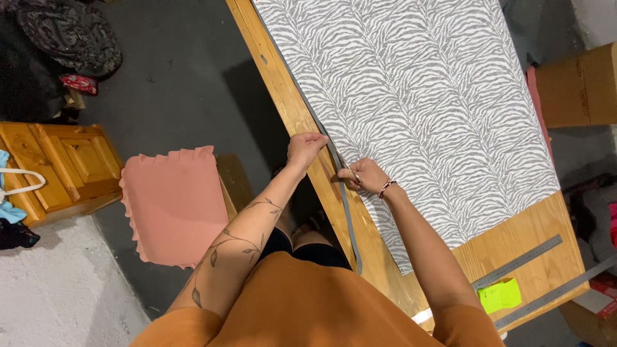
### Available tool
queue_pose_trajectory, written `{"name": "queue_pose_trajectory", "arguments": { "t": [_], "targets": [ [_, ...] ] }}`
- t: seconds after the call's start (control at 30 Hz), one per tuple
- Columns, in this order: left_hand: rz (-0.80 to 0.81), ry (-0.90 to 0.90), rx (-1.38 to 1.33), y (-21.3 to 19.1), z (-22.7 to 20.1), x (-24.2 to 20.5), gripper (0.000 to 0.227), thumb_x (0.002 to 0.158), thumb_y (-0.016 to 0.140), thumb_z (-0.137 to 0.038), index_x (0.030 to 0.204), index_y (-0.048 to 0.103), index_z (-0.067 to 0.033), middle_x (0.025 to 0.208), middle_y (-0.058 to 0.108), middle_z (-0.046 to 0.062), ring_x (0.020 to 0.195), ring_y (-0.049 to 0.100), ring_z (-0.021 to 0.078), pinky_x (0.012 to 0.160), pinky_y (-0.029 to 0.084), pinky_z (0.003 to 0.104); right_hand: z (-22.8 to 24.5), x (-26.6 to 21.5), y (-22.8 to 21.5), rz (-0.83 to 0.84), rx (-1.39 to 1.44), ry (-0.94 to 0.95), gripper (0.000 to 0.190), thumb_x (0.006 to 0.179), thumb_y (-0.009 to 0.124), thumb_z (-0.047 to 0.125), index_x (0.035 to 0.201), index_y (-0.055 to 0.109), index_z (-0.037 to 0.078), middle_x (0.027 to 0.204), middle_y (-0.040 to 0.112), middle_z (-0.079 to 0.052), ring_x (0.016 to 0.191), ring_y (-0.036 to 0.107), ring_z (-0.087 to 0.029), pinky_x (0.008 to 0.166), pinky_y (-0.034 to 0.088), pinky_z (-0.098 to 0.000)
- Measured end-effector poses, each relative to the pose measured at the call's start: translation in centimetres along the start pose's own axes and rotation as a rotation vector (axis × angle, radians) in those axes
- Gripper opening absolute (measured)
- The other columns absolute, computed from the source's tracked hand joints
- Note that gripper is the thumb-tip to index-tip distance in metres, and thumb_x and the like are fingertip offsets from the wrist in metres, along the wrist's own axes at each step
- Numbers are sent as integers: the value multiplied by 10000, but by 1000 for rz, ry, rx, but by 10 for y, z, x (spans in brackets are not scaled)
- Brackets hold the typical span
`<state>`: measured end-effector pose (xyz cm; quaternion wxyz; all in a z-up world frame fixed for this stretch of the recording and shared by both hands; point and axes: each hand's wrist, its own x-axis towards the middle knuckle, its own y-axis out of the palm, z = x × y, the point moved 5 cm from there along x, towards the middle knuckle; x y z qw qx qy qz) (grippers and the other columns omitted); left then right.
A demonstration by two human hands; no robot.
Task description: The person uses scissors to cut a piece of zebra-print fabric on a wooden table, then cuts a strip from a large roll of dark gray fabric. They fold the cut zebra-print piece and place it on a nearby surface, then unfold the gray fabric roll and place a zebra-print piece on top of it.
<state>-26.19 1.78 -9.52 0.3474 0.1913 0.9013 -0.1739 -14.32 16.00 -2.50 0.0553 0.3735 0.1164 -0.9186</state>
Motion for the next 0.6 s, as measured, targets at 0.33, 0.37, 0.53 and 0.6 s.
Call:
{"name": "queue_pose_trajectory", "arguments": {
  "t": [0.33, 0.37, 0.53, 0.6],
  "targets": [
    [-25, 7, -10, -2, -1, 1, 349, 717, 832, -410, 1003, 801, -213, 852, 767, -4, 798, 728, 118, 717, 562, 246, 5, -2, -2, -26, -2, -3, 598, 841, 802, 492, 461, 555, 101, 377, 475, -37, 437, 434, -137, 531, 336, -238],
    [-20, 2, -2, -2, -1, 0, 333, 715, 830, -406, 991, 803, -223, 840, 766, -17, 784, 725, 109, 717, 561, 241, 7, -3, -2, -19, 4, -3, 604, 856, 790, 490, 457, 548, 107, 372, 471, -32, 428, 430, -134, 520, 336, -237],
    [0, 2, -43, -5, -2, -5, 323, 732, 828, -357, 1009, 798, -193, 835, 763, 2, 760, 707, 107, 704, 553, 249, 23, -3, 0, -12, 16, -16, 592, 860, 778, 522, 477, 560, 128, 377, 465, -15, 420, 421, -125, 507, 330, -236],
    [18, 7, -74, -6, -2, -3, 326, 741, 836, -352, 1017, 797, -183, 854, 764, 17, 765, 700, 112, 712, 551, 250, 26, -3, -1, -33, 42, -15, 596, 861, 788, 494, 464, 550, 119, 369, 461, -21, 403, 430, -131, 501, 333, -235]
  ]
}}
